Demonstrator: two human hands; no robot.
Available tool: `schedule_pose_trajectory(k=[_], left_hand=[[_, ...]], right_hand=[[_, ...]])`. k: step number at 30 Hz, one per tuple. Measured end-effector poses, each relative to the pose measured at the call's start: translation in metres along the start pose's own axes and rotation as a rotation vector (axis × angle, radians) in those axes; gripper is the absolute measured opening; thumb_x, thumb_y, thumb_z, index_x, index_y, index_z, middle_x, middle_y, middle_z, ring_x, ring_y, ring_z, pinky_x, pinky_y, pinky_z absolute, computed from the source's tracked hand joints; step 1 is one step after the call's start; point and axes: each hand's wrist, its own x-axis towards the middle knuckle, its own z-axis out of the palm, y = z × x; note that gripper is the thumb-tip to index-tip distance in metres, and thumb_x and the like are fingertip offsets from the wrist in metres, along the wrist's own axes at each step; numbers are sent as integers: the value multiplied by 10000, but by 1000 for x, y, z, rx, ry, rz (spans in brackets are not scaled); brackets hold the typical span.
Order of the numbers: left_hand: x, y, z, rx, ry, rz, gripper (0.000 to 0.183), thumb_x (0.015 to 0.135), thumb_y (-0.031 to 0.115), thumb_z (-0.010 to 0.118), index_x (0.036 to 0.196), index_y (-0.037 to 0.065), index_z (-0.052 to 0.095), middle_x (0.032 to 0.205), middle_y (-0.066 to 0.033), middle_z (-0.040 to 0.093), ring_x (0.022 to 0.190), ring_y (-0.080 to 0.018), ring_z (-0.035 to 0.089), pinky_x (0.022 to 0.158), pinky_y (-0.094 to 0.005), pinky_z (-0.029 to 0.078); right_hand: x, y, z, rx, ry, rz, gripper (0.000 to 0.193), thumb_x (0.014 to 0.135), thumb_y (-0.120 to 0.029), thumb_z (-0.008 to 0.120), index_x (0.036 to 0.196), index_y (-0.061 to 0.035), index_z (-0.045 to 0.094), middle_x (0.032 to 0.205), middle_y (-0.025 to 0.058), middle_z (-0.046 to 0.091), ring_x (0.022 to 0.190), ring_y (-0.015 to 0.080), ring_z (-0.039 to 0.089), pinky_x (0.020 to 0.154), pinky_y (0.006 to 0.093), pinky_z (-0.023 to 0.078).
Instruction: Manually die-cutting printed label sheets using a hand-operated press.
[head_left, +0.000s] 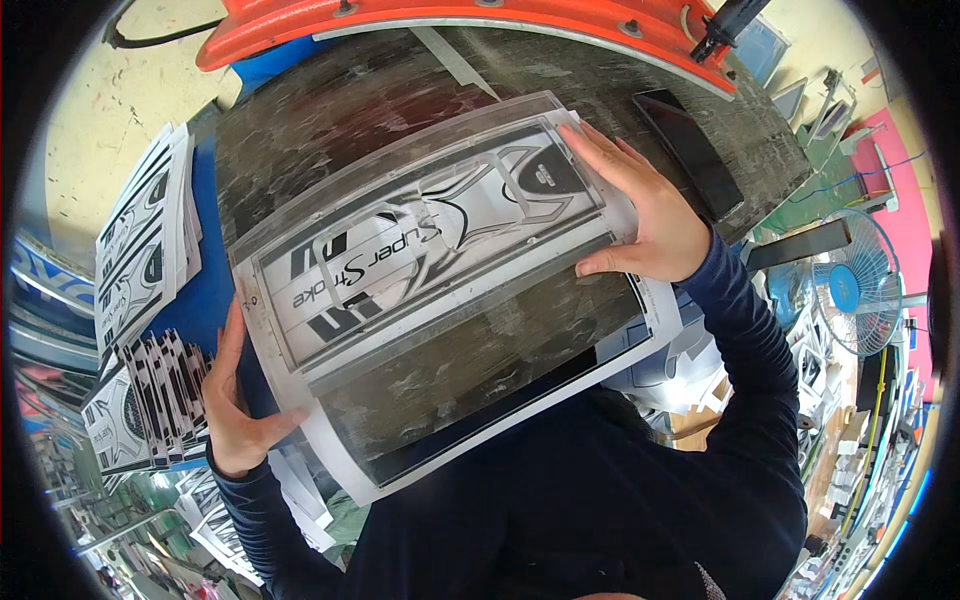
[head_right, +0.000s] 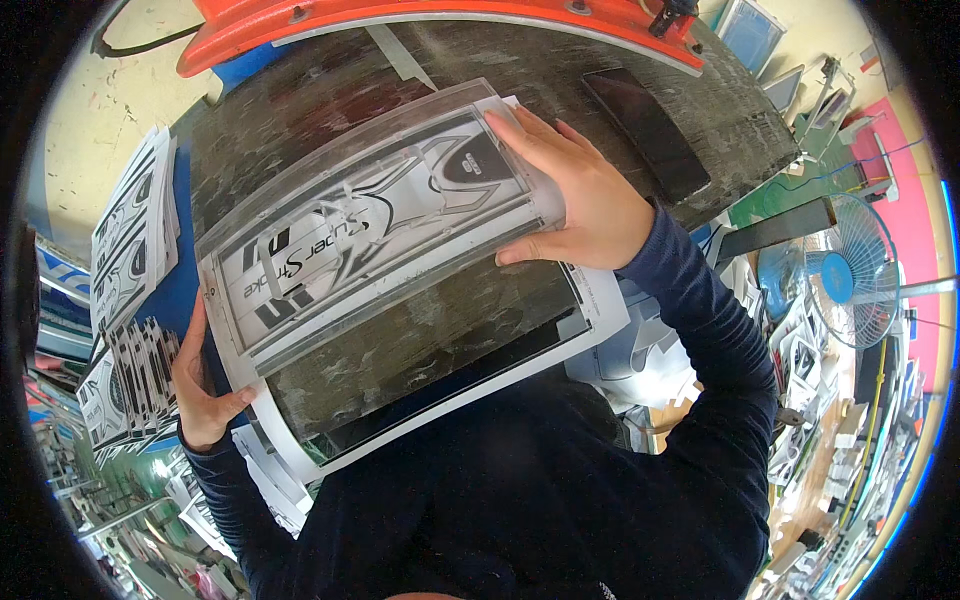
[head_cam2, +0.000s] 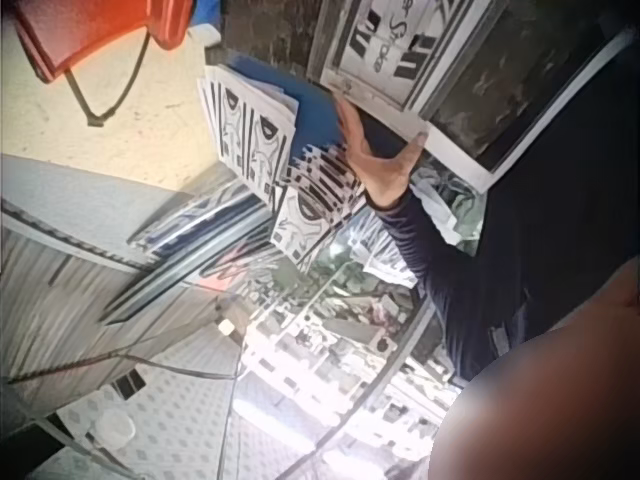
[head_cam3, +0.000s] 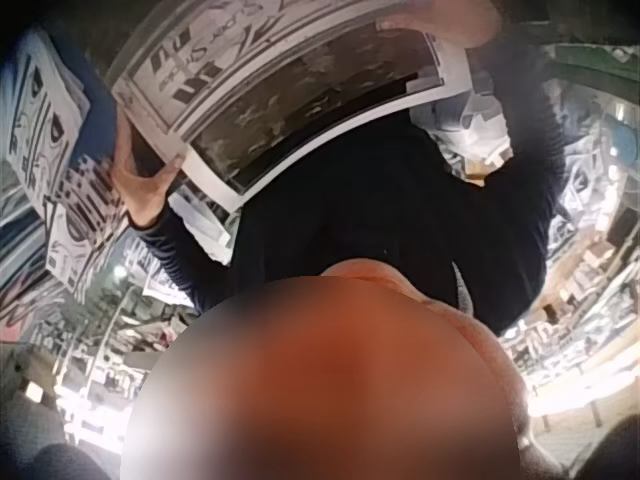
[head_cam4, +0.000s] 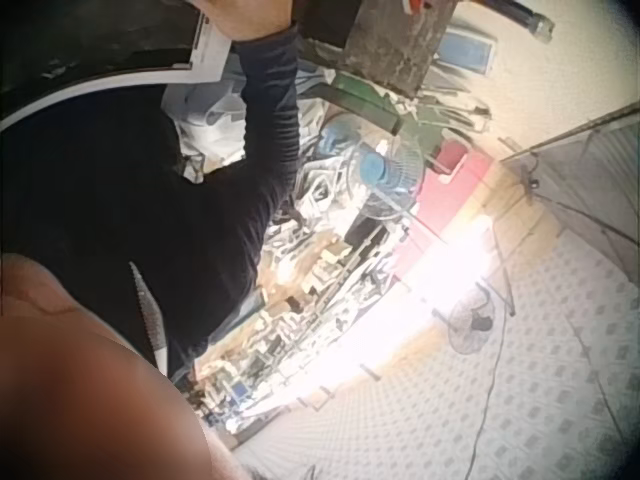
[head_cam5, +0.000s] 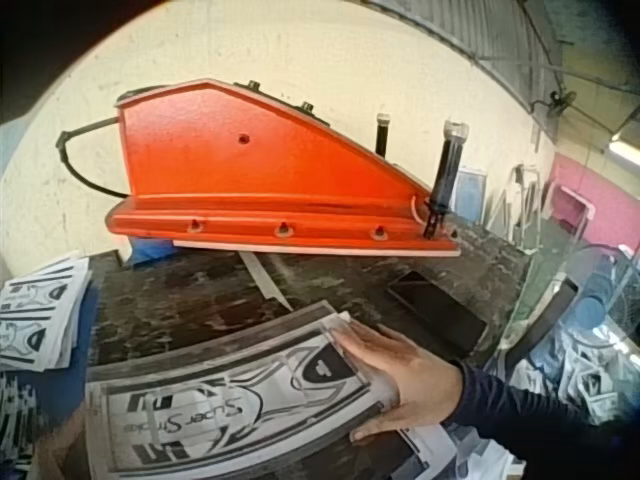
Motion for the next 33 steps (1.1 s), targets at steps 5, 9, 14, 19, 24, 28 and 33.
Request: schedule_pose_trajectory(k=[5, 9, 14, 19, 24, 28, 33], left_hand=[[-1, 0, 0, -13, 5, -9, 1193, 442, 187, 842, 1495, -73, 346, 1497, -219, 461, 1427, -283, 393, 1212, -440, 66], [-1, -1, -1, -1, 0, -8, 1184, 448, 177, 845, 1495, -70, 350, 1497, -221, 461, 1428, -287, 392, 1212, -446, 61], [0, -1, -1, -21, -3, 6, 1171, 459, 178, 847, 1492, -69, 355, 1502, -223, 454, 1431, -290, 387, 1211, -450, 63], [-1, -1, -1, 2, 0, 29, 1154, 472, 162, 835, 1494, -69, 352, 1513, -221, 440, 1435, -290, 379, 1210, -446, 72], [-1, -2, -1, -16, -11, 29, 1170, 456, 130, 827, 1500, -70, 340, 1521, -218, 430, 1436, -289, 375, 1208, -433, 76], [-1, 0, -1, -24, -18, 38, 1164, 457, 96, 818, 1501, -74, 334, 1516, -215, 436, 1436, -281, 374, 1208, -426, 76], [0, 8, -1, -7, -39, 16, 1157, 468, 73, 845, 1500, -65, 342, 1521, -203, 434, 1441, -265, 368, 1207, -441, 68]], right_hand=[[1, 1, 0, 14, 12, -17, 1195, 611, -449, 894, 1564, -76, 276, 1592, 197, 307, 1496, 337, 250, 1201, 485, 172], [1, 1, -1, -20, 3, -33, 1187, 651, -484, 876, 1577, -113, 232, 1585, 191, 315, 1497, 352, 231, 1199, 530, 173], [0, -1, -1, 18, 9, 6, 1200, 608, -452, 892, 1568, -90, 269, 1597, 180, 307, 1499, 332, 245, 1201, 509, 160], [0, -2, 0, 17, 8, 10, 1201, 604, -451, 893, 1570, -106, 270, 1596, 172, 312, 1499, 334, 242, 1200, 526, 156], [1, -3, -2, -3, -3, 14, 1179, 611, -427, 898, 1564, -106, 283, 1583, 179, 335, 1494, 342, 253, 1198, 523, 169], [2, -4, -3, 9, -7, 9, 1156, 617, -395, 902, 1556, -96, 300, 1575, 183, 347, 1489, 348, 263, 1199, 509, 182], [1, -4, -4, 5, -12, 6, 1139, 622, -396, 897, 1546, -73, 314, 1570, 184, 356, 1481, 356, 280, 1198, 490, 195]])
